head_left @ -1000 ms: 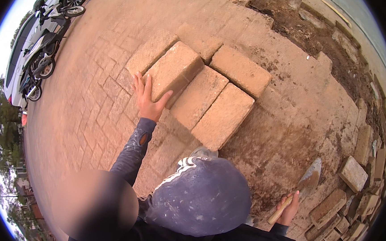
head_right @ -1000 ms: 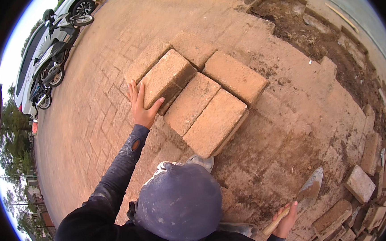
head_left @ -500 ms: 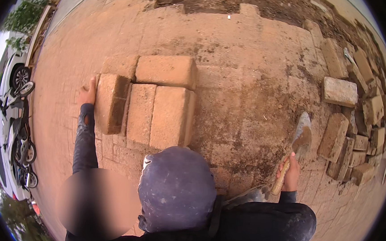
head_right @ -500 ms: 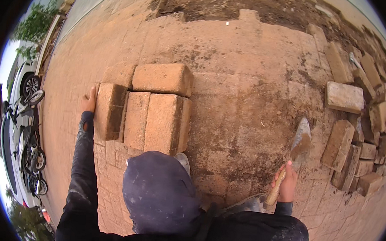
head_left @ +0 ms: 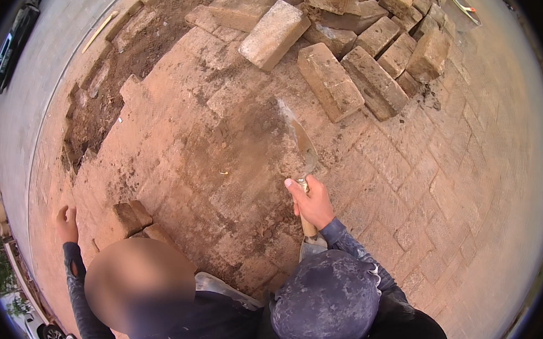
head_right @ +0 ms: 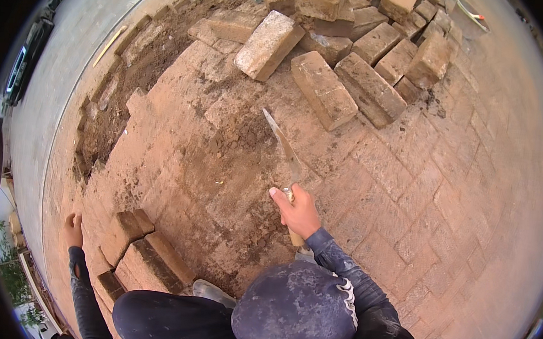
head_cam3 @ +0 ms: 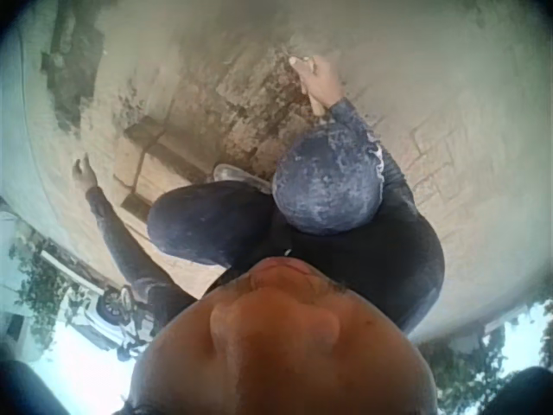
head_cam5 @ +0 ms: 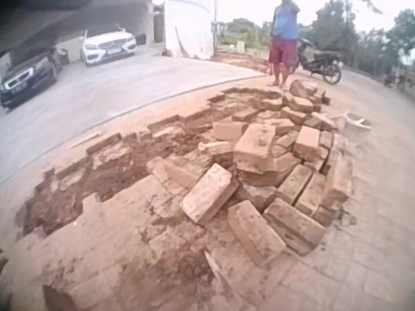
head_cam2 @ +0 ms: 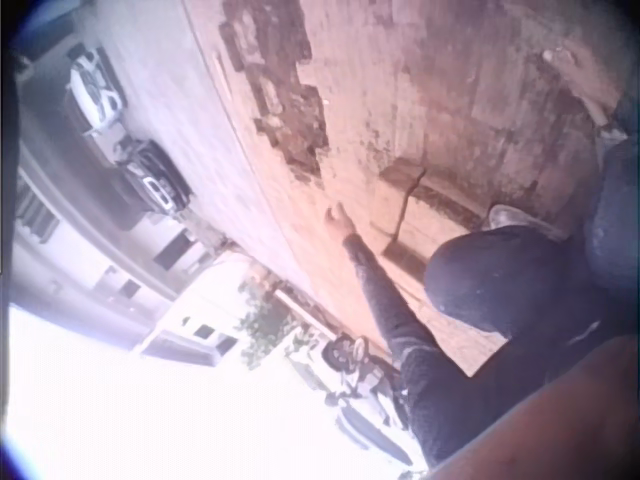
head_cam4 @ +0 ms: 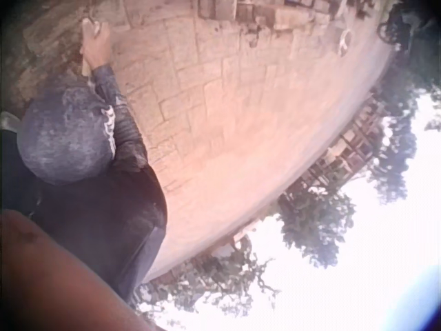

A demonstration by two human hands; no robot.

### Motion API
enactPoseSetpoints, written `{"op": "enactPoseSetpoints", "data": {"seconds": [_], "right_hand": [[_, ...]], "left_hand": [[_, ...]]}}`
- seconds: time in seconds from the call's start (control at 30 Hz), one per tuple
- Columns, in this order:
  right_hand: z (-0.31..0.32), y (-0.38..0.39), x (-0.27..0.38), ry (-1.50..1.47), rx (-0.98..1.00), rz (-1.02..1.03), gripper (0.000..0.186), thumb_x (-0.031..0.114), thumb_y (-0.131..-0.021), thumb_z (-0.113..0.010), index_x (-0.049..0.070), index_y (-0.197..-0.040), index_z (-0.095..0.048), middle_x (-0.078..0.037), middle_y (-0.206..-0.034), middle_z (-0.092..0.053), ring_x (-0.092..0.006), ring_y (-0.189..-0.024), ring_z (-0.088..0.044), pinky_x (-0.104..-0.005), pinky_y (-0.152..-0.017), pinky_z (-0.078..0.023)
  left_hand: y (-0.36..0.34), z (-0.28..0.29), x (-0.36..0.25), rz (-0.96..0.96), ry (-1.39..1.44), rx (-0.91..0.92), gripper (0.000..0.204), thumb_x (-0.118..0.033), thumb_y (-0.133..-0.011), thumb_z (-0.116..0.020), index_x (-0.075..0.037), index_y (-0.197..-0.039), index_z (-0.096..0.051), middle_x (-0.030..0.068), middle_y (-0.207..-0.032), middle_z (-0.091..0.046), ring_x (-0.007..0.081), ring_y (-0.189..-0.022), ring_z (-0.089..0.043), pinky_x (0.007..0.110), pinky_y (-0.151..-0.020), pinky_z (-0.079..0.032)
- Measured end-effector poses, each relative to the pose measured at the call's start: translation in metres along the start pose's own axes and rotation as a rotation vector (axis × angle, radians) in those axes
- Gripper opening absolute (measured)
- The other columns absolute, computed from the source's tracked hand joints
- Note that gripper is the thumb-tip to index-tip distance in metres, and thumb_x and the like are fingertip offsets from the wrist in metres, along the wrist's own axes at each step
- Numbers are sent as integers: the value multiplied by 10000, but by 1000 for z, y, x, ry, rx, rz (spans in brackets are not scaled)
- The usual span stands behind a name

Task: The person uses a trowel to spread sand on the ground and places bricks into the prepared area. They repeatedly pick up bricks, apply sand, and position them to form a patterned surface.

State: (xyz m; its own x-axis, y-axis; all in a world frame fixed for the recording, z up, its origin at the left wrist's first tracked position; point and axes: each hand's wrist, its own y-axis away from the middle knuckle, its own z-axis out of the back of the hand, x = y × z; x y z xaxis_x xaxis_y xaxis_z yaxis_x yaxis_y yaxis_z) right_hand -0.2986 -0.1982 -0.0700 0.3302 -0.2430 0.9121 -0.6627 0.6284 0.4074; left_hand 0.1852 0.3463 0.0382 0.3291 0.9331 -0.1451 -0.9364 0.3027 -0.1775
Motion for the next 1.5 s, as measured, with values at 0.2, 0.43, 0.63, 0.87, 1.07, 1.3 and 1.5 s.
{"op": "enactPoseSetpoints", "data": {"seconds": [0.2,0.43,0.63,0.87,1.07,1.3,1.5], "right_hand": [[89,25,-34,-92,-291,-49,351,291,-965,-706,14,-847,-524,-22,-615,-535,-106,-445,-535,-279,-415,-417],[181,90,-63,-21,-500,-208,316,275,-961,-706,10,-870,-559,-13,-614,-536,-105,-452,-536,-274,-422,-411],[190,107,-65,-122,-515,-303,319,284,-962,-704,5,-893,-565,-22,-611,-546,-115,-458,-560,-289,-423,-420],[173,88,-58,-103,-375,-319,329,300,-961,-704,8,-901,-564,-25,-619,-541,-118,-451,-552,-275,-418,-417],[154,98,-62,-197,-389,-266,302,270,-964,-700,9,-914,-556,-38,-643,-552,-116,-445,-534,-274,-414,-412],[113,103,-42,-197,-384,-196,291,260,-970,-691,8,-916,-557,-34,-626,-552,-115,-447,-532,-270,-419,-408],[67,61,-1,-32,-190,-152,359,307,-963,-699,-8,-894,-540,-41,-596,-550,-120,-439,-547,-290,-420,-420]], "left_hand": [[-99,-100,-455,-776,-8,237,516,-421,-862,-747,-46,-1205,-657,202,-1230,-646,383,-1131,-631,457,-962,-500],[-87,-231,-703,-568,38,332,1171,-583,-666,-859,-36,-1541,-305,277,-1514,-385,423,-1409,-386,551,-1120,-354],[-100,-290,-693,-482,96,399,1440,-465,-544,-915,-75,-1610,-29,332,-1541,-287,469,-1428,-324,636,-1120,-293],[-90,-272,-664,-564,7,511,1325,-529,-569,-851,-25,-1585,-165,359,-1439,-398,500,-1320,-439,498,-1093,-403],[-49,-191,-610,-585,-172,726,1305,-623,-560,-806,90,-1517,-278,363,-1297,-552,461,-1202,-577,437,-1014,-484],[-72,-91,-561,-375,-424,1119,920,-676,-613,-748,88,-1124,-717,281,-1197,-671,399,-1104,-641,400,-948,-496],[-88,-99,-496,-265,-188,1056,765,-613,-754,-687,14,-1192,-712,203,-1090,-706,328,-900,-678,456,-851,-529]]}}
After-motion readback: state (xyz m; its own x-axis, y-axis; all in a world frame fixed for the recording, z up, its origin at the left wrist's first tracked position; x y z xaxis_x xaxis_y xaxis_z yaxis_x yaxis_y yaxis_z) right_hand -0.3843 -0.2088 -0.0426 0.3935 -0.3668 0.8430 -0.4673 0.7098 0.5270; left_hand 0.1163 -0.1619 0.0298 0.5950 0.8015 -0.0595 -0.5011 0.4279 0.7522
